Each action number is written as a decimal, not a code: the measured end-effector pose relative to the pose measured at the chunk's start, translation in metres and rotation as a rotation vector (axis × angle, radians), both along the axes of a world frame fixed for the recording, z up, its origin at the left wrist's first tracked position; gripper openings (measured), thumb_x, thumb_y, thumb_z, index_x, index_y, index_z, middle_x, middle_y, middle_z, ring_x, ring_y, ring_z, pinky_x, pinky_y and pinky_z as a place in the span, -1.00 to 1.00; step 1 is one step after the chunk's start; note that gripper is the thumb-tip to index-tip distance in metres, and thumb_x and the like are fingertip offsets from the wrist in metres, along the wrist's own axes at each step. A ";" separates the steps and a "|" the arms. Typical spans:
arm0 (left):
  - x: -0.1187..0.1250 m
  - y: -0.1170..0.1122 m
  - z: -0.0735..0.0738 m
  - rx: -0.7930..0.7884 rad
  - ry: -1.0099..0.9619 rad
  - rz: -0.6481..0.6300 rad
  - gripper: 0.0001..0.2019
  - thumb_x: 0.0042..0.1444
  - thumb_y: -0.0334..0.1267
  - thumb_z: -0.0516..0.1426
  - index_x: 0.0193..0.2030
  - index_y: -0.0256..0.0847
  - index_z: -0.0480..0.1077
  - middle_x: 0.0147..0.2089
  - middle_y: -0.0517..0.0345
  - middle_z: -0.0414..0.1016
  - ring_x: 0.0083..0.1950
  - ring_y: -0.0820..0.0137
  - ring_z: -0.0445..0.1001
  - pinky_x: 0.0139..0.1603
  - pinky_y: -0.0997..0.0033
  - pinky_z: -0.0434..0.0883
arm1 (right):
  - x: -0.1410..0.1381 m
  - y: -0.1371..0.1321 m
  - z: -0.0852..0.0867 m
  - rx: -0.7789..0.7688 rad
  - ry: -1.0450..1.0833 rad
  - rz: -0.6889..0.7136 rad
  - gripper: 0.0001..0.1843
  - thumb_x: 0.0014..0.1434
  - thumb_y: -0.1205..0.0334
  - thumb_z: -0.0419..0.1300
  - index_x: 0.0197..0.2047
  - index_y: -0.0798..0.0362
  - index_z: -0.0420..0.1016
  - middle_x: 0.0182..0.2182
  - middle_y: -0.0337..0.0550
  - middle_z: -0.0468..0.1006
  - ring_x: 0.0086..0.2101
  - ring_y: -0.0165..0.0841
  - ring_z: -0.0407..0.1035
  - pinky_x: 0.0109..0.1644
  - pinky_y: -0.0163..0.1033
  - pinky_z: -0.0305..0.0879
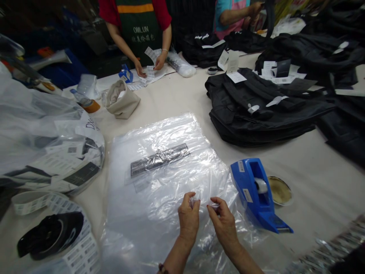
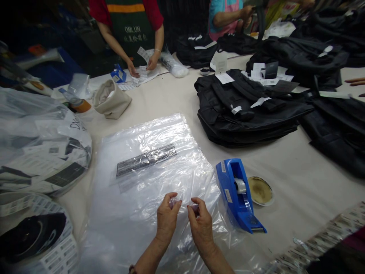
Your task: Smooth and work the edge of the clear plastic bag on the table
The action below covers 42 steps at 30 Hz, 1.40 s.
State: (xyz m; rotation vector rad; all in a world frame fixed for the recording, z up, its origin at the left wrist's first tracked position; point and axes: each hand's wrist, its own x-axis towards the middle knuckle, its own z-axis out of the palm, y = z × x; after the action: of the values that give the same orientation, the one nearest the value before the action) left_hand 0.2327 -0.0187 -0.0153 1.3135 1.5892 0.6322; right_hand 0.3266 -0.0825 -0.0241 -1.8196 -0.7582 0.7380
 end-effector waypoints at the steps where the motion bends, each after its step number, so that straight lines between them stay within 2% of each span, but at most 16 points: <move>1: -0.001 0.000 -0.001 0.011 -0.014 0.009 -0.76 -0.08 -0.18 0.07 -0.26 -0.19 0.39 -0.30 0.10 0.51 -0.31 0.31 0.45 -0.18 0.29 0.36 | -0.001 0.000 -0.001 0.018 -0.030 0.004 -0.67 0.08 0.04 0.12 -0.16 0.09 0.36 -0.56 -0.29 0.40 -0.56 -0.40 0.32 -0.45 -0.31 0.32; 4: -0.003 -0.001 -0.003 0.044 -0.046 0.011 -0.76 -0.06 -0.14 0.04 -0.31 -0.18 0.42 -0.29 0.07 0.52 -0.24 0.27 0.47 -0.12 0.25 0.37 | -0.006 0.001 -0.003 0.069 -0.136 0.052 -0.66 0.14 0.11 0.08 -0.05 0.10 0.31 -0.51 -0.26 0.43 -0.53 -0.42 0.35 -0.40 -0.32 0.36; 10: -0.002 0.002 0.008 -0.027 -0.207 -0.063 -0.70 0.02 -0.04 0.03 -0.36 -0.22 0.43 -0.37 0.09 0.50 -0.31 0.32 0.45 -0.26 0.36 0.39 | -0.017 0.007 -0.001 0.195 -0.294 0.287 -0.62 0.18 0.31 -0.03 0.08 0.07 0.24 -0.18 -0.02 0.51 -0.30 -0.34 0.44 -0.25 -0.26 0.42; 14: 0.001 0.006 0.006 -0.184 -0.304 0.044 -0.70 -0.08 -0.01 0.13 -0.51 -0.24 0.38 -0.54 0.20 0.39 -0.47 0.41 0.36 -0.41 0.44 0.32 | -0.013 0.007 0.008 0.221 -0.209 0.427 -0.66 0.18 0.33 -0.05 0.03 0.04 0.25 -0.21 -0.07 0.50 -0.26 -0.35 0.42 -0.17 -0.26 0.40; 16: 0.001 0.008 0.001 -0.208 -0.298 0.039 -0.73 -0.15 -0.05 0.17 -0.55 -0.25 0.37 -0.57 0.22 0.37 -0.49 0.43 0.34 -0.41 0.44 0.31 | -0.010 0.004 0.011 0.202 -0.115 0.446 -0.70 0.19 0.33 -0.06 -0.01 0.02 0.26 -0.24 -0.11 0.49 -0.26 -0.38 0.42 -0.17 -0.29 0.40; 19: -0.002 0.011 -0.008 -0.144 -0.198 -0.004 -0.76 -0.16 -0.08 0.15 -0.58 -0.24 0.35 -0.60 0.22 0.35 -0.51 0.42 0.33 -0.41 0.43 0.30 | -0.008 -0.002 0.011 0.178 -0.060 0.417 -0.74 0.20 0.30 -0.05 -0.03 0.01 0.24 -0.23 -0.13 0.48 -0.25 -0.39 0.42 -0.15 -0.30 0.39; 21: -0.009 0.017 -0.012 -0.046 -0.069 0.028 -0.75 -0.09 -0.07 0.10 -0.56 -0.22 0.33 -0.60 0.23 0.33 -0.51 0.40 0.33 -0.42 0.41 0.30 | -0.007 -0.007 0.010 0.177 -0.117 0.345 -0.76 0.21 0.30 -0.03 -0.05 0.02 0.25 -0.26 -0.14 0.49 -0.30 -0.40 0.42 -0.19 -0.31 0.40; 24: -0.027 0.027 -0.011 0.174 0.257 0.038 -0.79 0.01 -0.17 0.04 -0.34 -0.27 0.38 -0.43 0.08 0.42 -0.40 0.28 0.41 -0.35 0.29 0.36 | -0.002 -0.019 0.009 0.177 -0.272 0.256 -0.79 0.21 0.33 -0.03 -0.08 0.02 0.28 -0.32 -0.14 0.48 -0.35 -0.40 0.40 -0.25 -0.31 0.40; 26: -0.036 0.030 -0.006 0.419 0.495 -0.078 -0.71 0.07 -0.30 0.02 -0.08 -0.32 0.36 -0.13 -0.15 0.43 -0.13 0.12 0.43 -0.17 0.11 0.36 | 0.007 -0.032 0.009 0.172 -0.389 0.249 -0.77 0.20 0.35 -0.02 -0.07 0.02 0.30 -0.31 -0.12 0.48 -0.31 -0.37 0.41 -0.24 -0.27 0.41; 28: -0.034 0.024 -0.002 0.725 0.602 -0.294 -0.59 0.11 -0.45 -0.04 0.12 -0.28 0.26 0.11 -0.23 0.29 0.14 0.05 0.27 0.04 0.00 0.25 | 0.020 -0.051 0.008 0.157 -0.520 0.247 -0.75 0.19 0.37 0.01 -0.05 0.00 0.31 -0.26 -0.10 0.49 -0.23 -0.32 0.41 -0.17 -0.22 0.40; 30: -0.022 0.009 -0.001 0.963 0.505 -0.593 -0.51 0.12 -0.56 -0.13 0.19 -0.22 0.18 0.14 -0.15 0.29 0.23 0.15 0.17 0.15 0.07 0.19 | 0.033 -0.072 0.007 0.117 -0.650 0.229 -0.73 0.17 0.37 0.05 -0.04 0.00 0.32 -0.22 -0.09 0.50 -0.17 -0.29 0.40 -0.13 -0.17 0.39; 32: -0.005 -0.013 -0.005 1.039 0.302 -0.864 -0.54 0.14 -0.56 -0.14 0.17 -0.25 0.19 0.04 -0.08 0.38 0.17 0.24 0.24 0.11 0.21 0.24 | 0.045 -0.094 0.007 0.063 -0.757 0.204 -0.74 0.16 0.34 0.08 -0.05 0.01 0.33 -0.21 -0.09 0.51 -0.17 -0.26 0.40 -0.14 -0.13 0.38; 33: 0.004 -0.025 -0.007 1.012 0.224 -0.943 -0.61 0.17 -0.49 -0.10 0.13 -0.27 0.22 -0.02 -0.07 0.41 0.11 0.24 0.29 0.06 0.23 0.29 | 0.051 -0.104 0.007 0.035 -0.800 0.185 -0.74 0.16 0.32 0.10 -0.05 0.01 0.34 -0.21 -0.08 0.51 -0.18 -0.25 0.40 -0.15 -0.11 0.36; 35: 0.017 -0.045 -0.013 0.882 0.158 -0.978 -0.70 0.18 -0.24 0.02 0.02 -0.31 0.29 -0.11 -0.08 0.43 -0.02 0.19 0.36 -0.05 0.19 0.35 | 0.059 -0.122 0.007 -0.014 -0.856 0.126 -0.75 0.16 0.27 0.11 -0.06 0.01 0.35 -0.19 -0.05 0.49 -0.17 -0.22 0.39 -0.14 -0.06 0.33; 38: 0.021 -0.060 -0.014 0.691 0.132 -0.934 -0.50 -0.03 0.13 0.16 -0.12 -0.28 0.34 -0.17 -0.07 0.42 -0.13 0.15 0.38 -0.17 0.13 0.37 | 0.065 -0.143 0.007 -0.081 -0.835 -0.030 -0.77 0.18 0.17 0.09 -0.09 0.01 0.36 -0.18 -0.03 0.47 -0.14 -0.18 0.35 -0.09 -0.01 0.27; 42: 0.009 -0.072 -0.002 0.404 -0.009 -0.990 -0.55 -0.02 0.13 0.16 -0.18 -0.22 0.35 -0.21 0.01 0.41 -0.17 0.23 0.38 -0.18 0.23 0.37 | 0.066 -0.165 0.003 -0.195 -0.610 -0.273 -0.70 0.15 0.00 0.08 -0.15 0.02 0.38 -0.20 -0.04 0.45 -0.12 -0.17 0.33 -0.05 -0.01 0.26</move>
State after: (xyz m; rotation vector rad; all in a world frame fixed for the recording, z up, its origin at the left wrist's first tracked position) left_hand 0.2416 -0.0907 -0.0168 2.1427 0.6340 0.3160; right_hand 0.3926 -0.2472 -0.0207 -2.3051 -0.8134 0.0667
